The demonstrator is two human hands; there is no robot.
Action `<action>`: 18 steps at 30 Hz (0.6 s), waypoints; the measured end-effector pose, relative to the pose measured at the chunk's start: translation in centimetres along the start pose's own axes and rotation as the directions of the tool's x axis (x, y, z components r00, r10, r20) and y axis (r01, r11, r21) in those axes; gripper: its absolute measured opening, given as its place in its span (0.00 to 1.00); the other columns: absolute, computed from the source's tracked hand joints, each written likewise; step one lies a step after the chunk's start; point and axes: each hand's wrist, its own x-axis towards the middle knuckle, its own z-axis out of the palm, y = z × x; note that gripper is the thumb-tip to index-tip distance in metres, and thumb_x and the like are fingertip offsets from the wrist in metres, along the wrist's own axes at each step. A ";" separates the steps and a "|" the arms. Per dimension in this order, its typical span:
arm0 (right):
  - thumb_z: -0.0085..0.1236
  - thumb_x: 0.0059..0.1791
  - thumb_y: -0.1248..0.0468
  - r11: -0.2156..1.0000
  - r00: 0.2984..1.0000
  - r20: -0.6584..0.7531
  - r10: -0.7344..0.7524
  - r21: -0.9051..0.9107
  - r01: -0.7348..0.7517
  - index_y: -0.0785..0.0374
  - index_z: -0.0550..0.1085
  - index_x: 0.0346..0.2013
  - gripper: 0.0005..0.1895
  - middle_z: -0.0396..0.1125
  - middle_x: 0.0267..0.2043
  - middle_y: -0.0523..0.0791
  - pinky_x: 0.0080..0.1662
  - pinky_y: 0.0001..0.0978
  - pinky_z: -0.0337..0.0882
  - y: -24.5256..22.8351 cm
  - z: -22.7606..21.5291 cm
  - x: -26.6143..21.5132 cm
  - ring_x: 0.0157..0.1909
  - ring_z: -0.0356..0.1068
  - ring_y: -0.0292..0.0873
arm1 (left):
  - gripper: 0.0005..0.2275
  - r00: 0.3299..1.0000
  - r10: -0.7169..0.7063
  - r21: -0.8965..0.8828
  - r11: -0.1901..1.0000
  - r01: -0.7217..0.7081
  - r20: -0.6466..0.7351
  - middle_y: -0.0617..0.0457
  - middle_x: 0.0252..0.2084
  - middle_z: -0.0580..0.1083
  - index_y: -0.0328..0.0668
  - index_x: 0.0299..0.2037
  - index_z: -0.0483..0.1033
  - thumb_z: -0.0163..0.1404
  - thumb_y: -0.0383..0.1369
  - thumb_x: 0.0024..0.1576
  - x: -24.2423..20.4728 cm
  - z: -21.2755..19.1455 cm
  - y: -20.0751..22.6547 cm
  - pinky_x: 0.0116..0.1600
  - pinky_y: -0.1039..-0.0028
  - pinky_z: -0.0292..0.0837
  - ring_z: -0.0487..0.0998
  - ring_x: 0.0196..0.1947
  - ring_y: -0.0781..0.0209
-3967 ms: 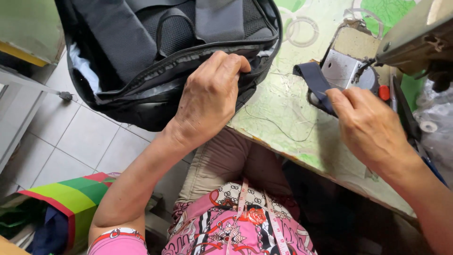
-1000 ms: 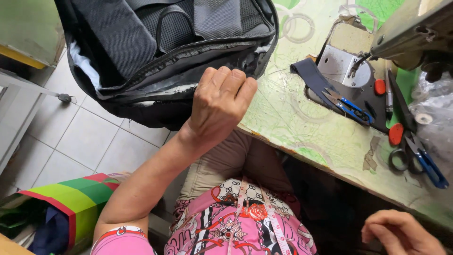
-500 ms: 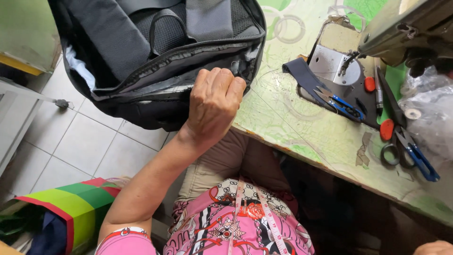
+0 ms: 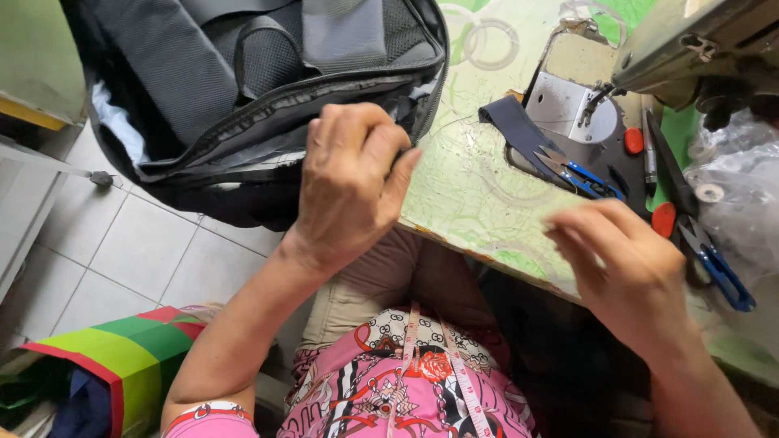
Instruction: The person sews a seam on a black backpack by hand using a needle and thread.
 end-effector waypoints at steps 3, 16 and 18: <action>0.53 0.59 0.70 0.981 0.990 0.044 -0.132 -0.141 0.137 0.65 0.74 0.49 0.05 0.70 0.44 0.49 0.43 0.38 0.71 1.9 2.4 2.2 0.41 0.71 0.49 | 0.08 0.997 -0.081 -0.007 0.997 0.081 0.004 0.43 0.43 0.73 0.32 0.46 0.70 0.56 0.26 0.62 0.6 1.0 -0.4 0.50 0.59 0.67 0.71 0.41 0.43; 0.63 0.54 0.70 0.945 0.995 0.100 -0.029 -0.321 0.059 0.65 0.76 0.51 0.11 0.72 0.47 0.49 0.46 0.43 0.73 7.1 0.9 3.0 0.45 0.71 0.52 | 0.10 0.979 -0.134 -0.287 0.942 0.174 0.154 0.52 0.38 0.75 0.41 0.41 0.79 0.49 0.17 0.55 2.0 1.7 -2.4 0.49 0.67 0.69 0.76 0.39 0.55; 0.64 0.52 0.61 0.883 0.984 0.168 0.060 -0.469 0.027 0.57 0.74 0.52 0.15 0.67 0.39 0.45 0.47 0.44 0.73 7.5 1.6 2.7 0.45 0.69 0.51 | 0.07 0.953 -0.187 -0.357 0.896 0.264 0.237 0.50 0.40 0.78 0.38 0.41 0.79 0.53 0.22 0.54 2.1 1.8 -3.1 0.51 0.68 0.69 0.78 0.42 0.54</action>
